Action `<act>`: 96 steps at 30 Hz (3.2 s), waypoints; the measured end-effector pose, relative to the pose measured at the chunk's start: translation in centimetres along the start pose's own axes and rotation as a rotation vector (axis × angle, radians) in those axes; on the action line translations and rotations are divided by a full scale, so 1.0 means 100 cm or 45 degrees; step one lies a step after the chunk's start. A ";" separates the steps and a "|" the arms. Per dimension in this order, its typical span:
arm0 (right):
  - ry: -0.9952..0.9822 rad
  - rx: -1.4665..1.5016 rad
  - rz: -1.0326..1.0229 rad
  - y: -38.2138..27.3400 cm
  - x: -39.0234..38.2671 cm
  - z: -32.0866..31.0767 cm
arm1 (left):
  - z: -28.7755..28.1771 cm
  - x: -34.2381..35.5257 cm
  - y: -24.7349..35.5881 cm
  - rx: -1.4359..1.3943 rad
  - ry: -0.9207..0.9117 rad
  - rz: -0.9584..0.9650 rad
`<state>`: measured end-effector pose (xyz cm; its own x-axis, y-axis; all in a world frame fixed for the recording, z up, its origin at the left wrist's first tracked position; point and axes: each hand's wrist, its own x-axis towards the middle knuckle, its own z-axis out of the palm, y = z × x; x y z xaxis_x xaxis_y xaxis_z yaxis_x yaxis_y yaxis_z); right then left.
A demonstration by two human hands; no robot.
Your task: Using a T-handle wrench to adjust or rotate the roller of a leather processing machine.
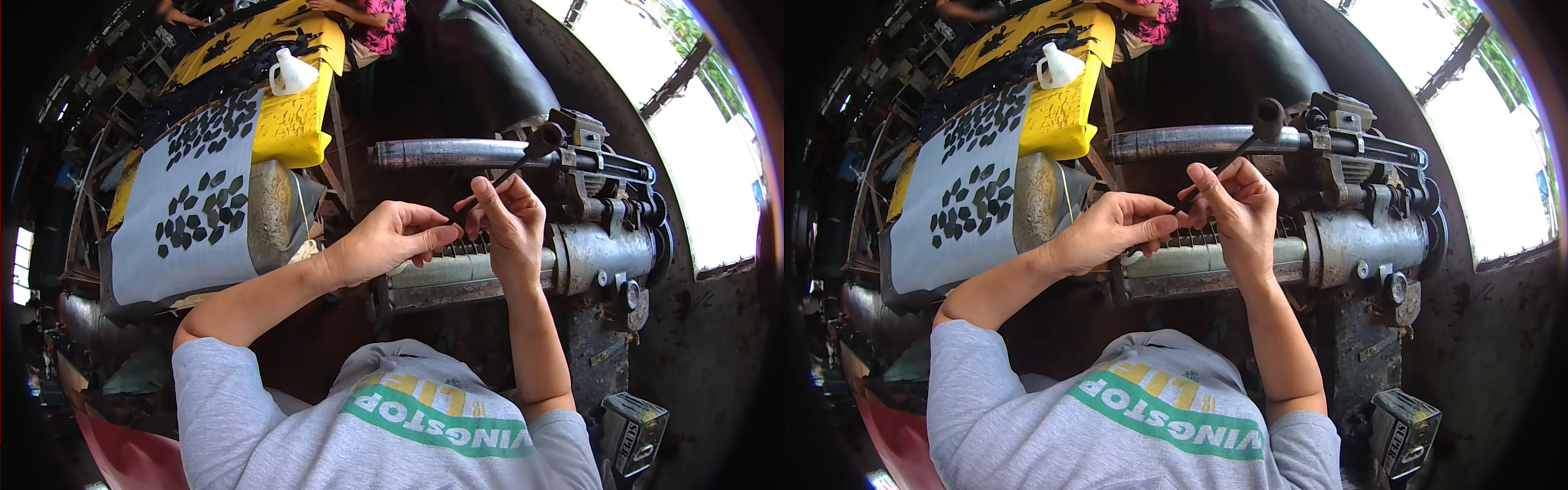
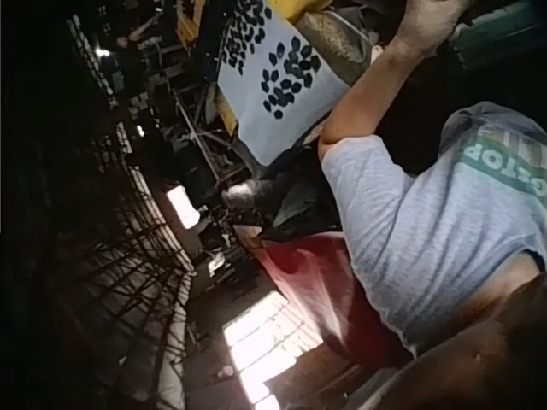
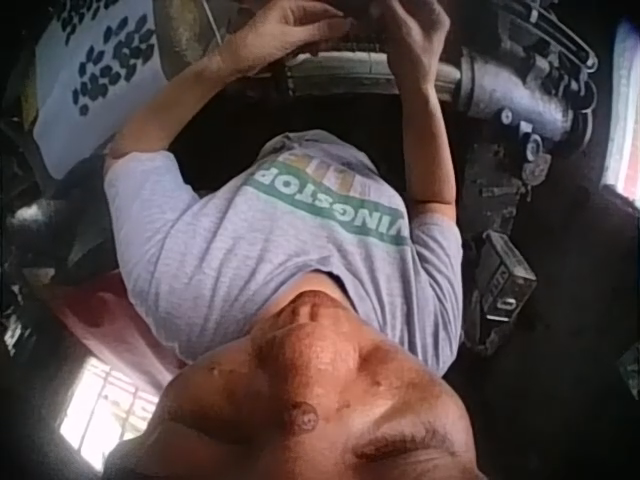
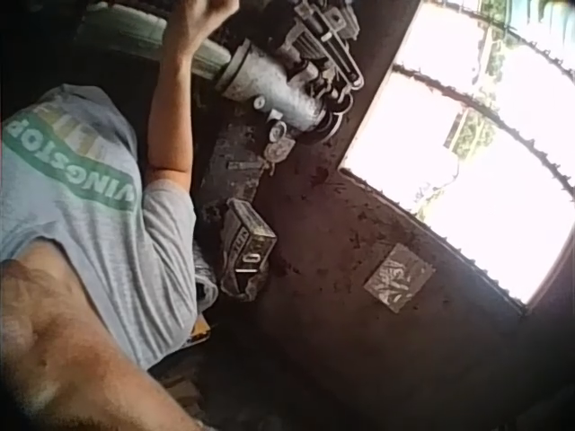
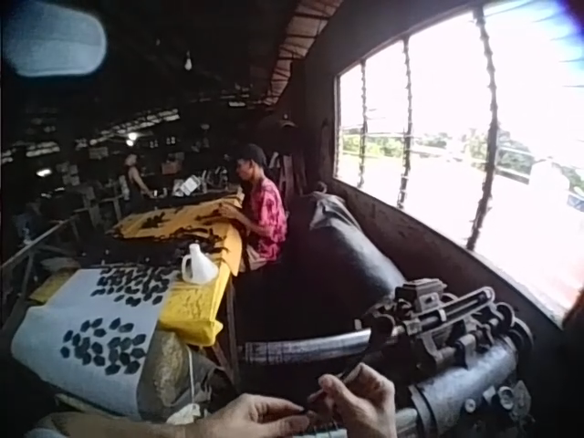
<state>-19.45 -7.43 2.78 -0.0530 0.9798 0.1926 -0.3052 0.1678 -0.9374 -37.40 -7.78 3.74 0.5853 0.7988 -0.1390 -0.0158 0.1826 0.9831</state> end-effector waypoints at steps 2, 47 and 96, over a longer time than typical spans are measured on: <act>-0.052 -0.060 0.033 0.001 0.000 -0.004 | 0.001 -0.003 0.001 0.056 0.074 -0.025; -0.108 -0.049 -0.069 -0.010 -0.012 0.006 | -0.002 -0.012 0.005 0.471 0.164 0.144; -0.016 -0.066 -0.143 -0.016 -0.040 0.016 | -0.001 -0.017 0.011 0.934 0.066 0.644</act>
<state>-20.25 -11.76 3.94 -0.0335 0.9532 0.3004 -0.2601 0.2819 -0.9235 -38.50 -8.84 5.02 0.6114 0.7125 0.3442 0.2711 -0.5973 0.7548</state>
